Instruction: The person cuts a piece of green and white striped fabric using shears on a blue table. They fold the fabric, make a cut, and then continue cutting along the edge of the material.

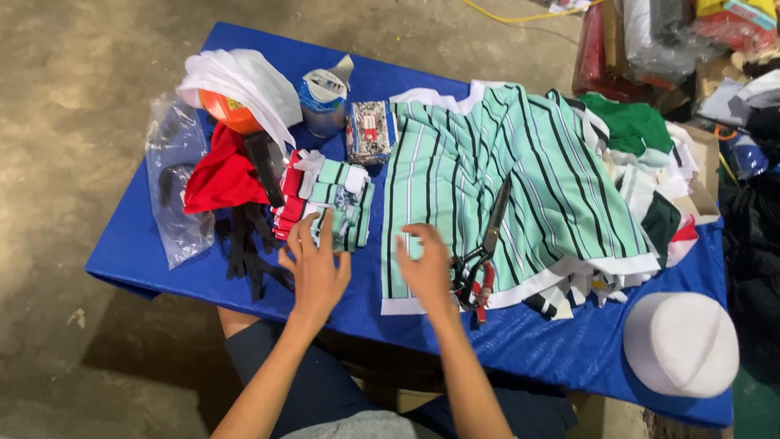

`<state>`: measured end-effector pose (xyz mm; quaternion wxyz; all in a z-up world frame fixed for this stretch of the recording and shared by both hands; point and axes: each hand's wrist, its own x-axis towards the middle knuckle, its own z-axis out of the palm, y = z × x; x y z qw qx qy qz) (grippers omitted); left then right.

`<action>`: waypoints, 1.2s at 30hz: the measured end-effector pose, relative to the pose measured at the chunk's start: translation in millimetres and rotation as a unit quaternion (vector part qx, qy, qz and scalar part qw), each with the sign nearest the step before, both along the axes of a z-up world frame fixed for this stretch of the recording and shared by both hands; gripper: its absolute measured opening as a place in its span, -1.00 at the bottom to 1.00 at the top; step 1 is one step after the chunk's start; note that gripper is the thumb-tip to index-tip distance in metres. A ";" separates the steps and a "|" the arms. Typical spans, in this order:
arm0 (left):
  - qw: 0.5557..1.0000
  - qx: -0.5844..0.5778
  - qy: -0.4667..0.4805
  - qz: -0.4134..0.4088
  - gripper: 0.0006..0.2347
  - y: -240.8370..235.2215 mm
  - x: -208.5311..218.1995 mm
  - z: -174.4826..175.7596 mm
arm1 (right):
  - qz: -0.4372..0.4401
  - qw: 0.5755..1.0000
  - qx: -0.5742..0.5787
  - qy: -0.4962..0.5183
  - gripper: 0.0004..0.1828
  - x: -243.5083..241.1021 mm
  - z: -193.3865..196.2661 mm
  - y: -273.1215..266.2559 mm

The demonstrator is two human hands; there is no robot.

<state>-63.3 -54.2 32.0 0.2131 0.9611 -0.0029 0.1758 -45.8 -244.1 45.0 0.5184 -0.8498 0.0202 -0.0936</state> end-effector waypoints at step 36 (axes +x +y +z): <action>0.945 0.132 0.172 -0.245 -0.37 -137.2 189.4 -80.6 | -0.010 0.688 0.686 0.236 -0.50 -75.7 -87.2 -171.1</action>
